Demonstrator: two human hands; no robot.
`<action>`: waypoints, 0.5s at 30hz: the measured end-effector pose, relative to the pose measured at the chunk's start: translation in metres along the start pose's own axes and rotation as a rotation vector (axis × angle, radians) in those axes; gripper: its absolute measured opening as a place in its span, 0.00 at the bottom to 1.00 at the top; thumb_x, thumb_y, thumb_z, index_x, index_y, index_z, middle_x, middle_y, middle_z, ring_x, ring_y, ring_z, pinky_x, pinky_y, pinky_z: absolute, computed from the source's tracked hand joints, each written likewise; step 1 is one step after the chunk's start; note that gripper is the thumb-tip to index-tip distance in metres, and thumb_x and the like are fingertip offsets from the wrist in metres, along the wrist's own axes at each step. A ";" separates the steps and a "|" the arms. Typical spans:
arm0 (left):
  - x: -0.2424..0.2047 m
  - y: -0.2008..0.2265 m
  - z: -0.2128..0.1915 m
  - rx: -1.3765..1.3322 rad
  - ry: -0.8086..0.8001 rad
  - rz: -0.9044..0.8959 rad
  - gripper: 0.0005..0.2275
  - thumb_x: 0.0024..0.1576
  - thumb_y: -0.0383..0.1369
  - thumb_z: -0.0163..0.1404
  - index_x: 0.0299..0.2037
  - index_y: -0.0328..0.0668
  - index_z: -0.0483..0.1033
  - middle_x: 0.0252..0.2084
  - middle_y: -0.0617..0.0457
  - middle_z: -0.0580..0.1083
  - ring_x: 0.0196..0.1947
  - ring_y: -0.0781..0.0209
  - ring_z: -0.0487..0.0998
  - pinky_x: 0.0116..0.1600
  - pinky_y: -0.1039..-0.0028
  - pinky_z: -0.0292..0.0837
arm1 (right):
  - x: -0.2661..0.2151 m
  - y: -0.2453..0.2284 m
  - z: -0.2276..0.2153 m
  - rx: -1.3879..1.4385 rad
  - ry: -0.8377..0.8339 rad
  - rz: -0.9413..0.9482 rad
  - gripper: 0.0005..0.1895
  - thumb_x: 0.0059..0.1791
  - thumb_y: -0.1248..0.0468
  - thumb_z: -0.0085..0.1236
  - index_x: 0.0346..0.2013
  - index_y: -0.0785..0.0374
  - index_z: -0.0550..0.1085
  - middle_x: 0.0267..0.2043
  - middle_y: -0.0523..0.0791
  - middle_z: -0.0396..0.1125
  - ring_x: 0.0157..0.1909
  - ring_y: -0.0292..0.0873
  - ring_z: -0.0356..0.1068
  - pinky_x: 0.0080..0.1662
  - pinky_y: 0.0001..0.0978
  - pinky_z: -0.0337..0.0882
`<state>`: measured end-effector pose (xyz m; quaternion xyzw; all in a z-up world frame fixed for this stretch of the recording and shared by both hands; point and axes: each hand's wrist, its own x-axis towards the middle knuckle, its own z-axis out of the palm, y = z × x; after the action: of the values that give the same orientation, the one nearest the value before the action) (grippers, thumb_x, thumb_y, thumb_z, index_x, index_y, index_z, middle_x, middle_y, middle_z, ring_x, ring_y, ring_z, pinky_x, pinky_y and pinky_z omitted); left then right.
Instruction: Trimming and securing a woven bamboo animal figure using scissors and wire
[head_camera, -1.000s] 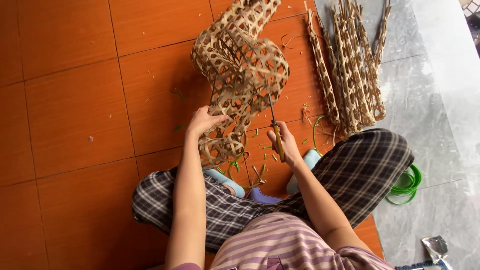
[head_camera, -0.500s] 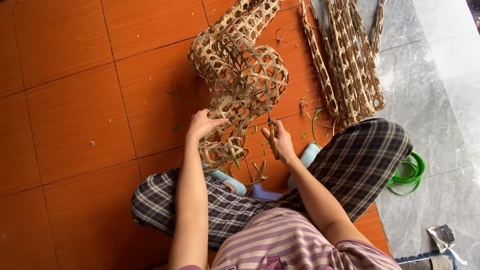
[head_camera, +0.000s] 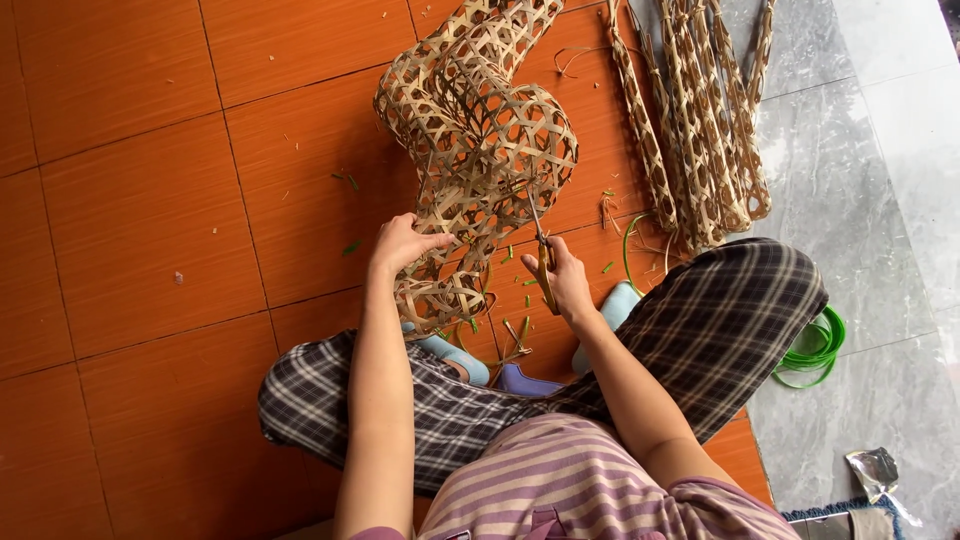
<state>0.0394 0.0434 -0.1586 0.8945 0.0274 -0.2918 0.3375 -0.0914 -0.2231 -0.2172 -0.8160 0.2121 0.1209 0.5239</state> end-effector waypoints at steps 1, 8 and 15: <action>0.004 -0.004 0.002 0.019 -0.002 0.005 0.38 0.41 0.55 0.64 0.52 0.27 0.73 0.48 0.34 0.75 0.55 0.35 0.73 0.58 0.52 0.66 | 0.000 -0.001 -0.001 -0.017 0.005 -0.003 0.29 0.45 0.37 0.60 0.46 0.54 0.68 0.25 0.50 0.64 0.33 0.54 0.69 0.40 0.45 0.66; 0.026 -0.029 0.012 0.098 -0.007 0.012 0.39 0.37 0.57 0.64 0.51 0.29 0.75 0.47 0.35 0.76 0.54 0.37 0.73 0.57 0.55 0.66 | 0.001 -0.006 -0.004 -0.068 0.003 0.020 0.28 0.44 0.37 0.60 0.44 0.52 0.69 0.24 0.52 0.65 0.35 0.58 0.71 0.40 0.48 0.67; 0.021 -0.032 0.017 0.098 0.014 -0.013 0.39 0.35 0.56 0.66 0.50 0.32 0.75 0.48 0.36 0.75 0.56 0.39 0.72 0.58 0.57 0.66 | 0.001 0.005 0.005 -0.081 0.007 0.062 0.26 0.44 0.35 0.59 0.37 0.52 0.71 0.21 0.49 0.65 0.32 0.53 0.71 0.38 0.43 0.68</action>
<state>0.0401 0.0541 -0.1989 0.9118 0.0215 -0.2887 0.2913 -0.0924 -0.2205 -0.2242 -0.8299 0.2342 0.1426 0.4859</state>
